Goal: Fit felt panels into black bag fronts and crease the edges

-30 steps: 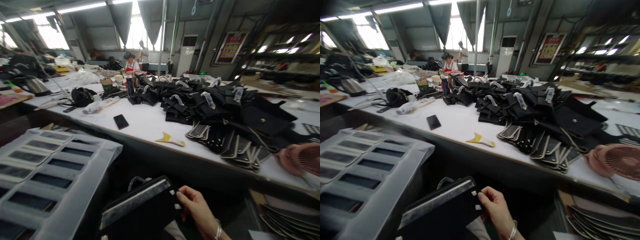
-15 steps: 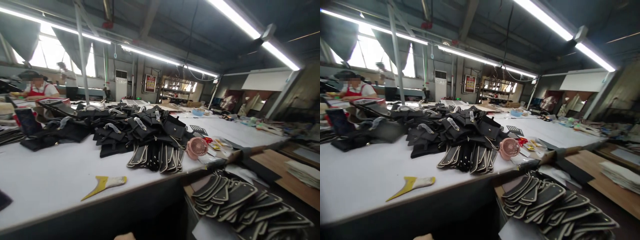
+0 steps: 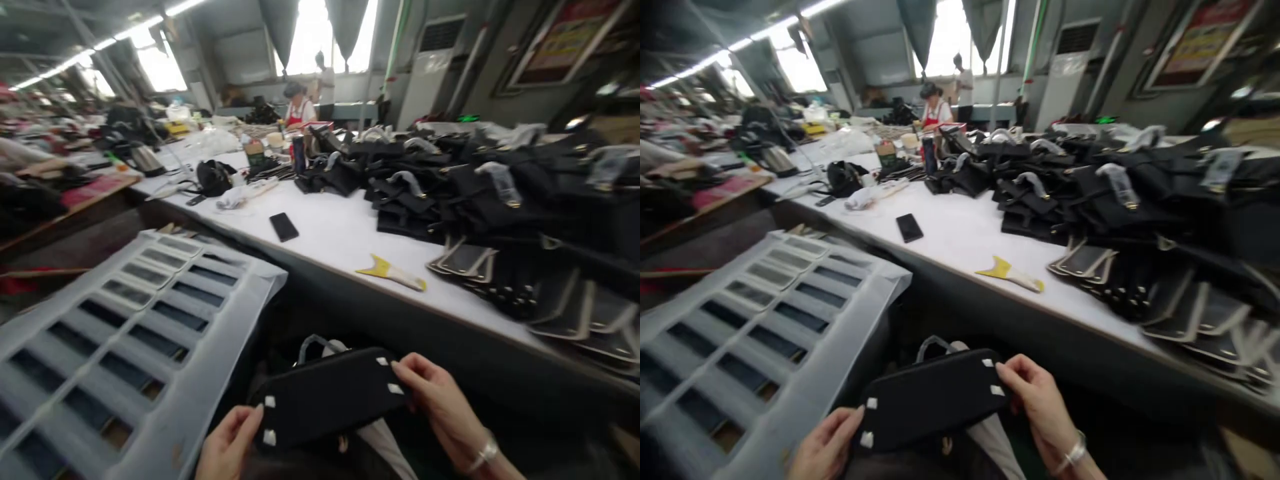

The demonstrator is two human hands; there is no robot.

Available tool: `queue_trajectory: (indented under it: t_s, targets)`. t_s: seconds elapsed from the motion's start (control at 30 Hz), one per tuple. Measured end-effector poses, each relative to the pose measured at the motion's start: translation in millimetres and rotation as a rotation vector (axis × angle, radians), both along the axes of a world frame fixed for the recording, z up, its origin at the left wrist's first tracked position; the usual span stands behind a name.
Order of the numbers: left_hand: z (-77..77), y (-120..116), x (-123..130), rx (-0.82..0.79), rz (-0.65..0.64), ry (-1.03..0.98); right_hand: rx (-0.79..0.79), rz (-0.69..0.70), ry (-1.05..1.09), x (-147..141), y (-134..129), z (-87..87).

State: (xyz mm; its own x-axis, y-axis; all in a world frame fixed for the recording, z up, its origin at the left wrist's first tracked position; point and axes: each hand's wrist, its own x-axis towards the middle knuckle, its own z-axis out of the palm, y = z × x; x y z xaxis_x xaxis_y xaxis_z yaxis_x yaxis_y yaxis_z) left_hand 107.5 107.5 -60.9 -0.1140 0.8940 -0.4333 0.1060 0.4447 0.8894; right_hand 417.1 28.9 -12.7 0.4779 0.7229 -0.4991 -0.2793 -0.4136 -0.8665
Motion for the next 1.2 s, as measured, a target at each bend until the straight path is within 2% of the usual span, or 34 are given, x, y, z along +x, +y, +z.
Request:
queue_trajectory:
  t_s: [0.1,0.27,0.43,0.53,0.67,0.8,1.07,1.2]
  targets:
    - [5.1,0.8,-7.9,-0.129,-0.109,-0.217,-0.032,0.017,0.041,2.5,-3.8,0.5]
    - [27.5,-0.3,6.6,-0.135,-0.023,-0.232,-0.071,0.024,0.088,6.0,-10.1,-6.4]
    - [47.5,2.8,12.1,-0.155,-0.032,-0.253,-0.088,0.066,0.116,12.4,-12.2,-17.4]
    - [47.3,4.2,11.6,-0.182,-0.018,-0.263,-0.101,0.074,0.120,13.8,-12.7,-18.5]
    - [39.3,3.0,11.6,-0.216,0.048,-0.280,-0.123,0.056,0.118,11.3,-10.6,-14.6]
    - [35.4,2.6,11.8,-0.233,0.047,-0.262,-0.138,0.015,0.129,7.5,-7.9,-10.4]
    - [47.5,4.3,16.6,-0.211,0.063,-0.219,-0.156,-0.042,0.163,3.8,-2.9,-2.8]
    - [47.5,3.5,16.3,-0.249,0.061,-0.198,-0.119,-0.095,0.147,-2.6,2.5,5.2]
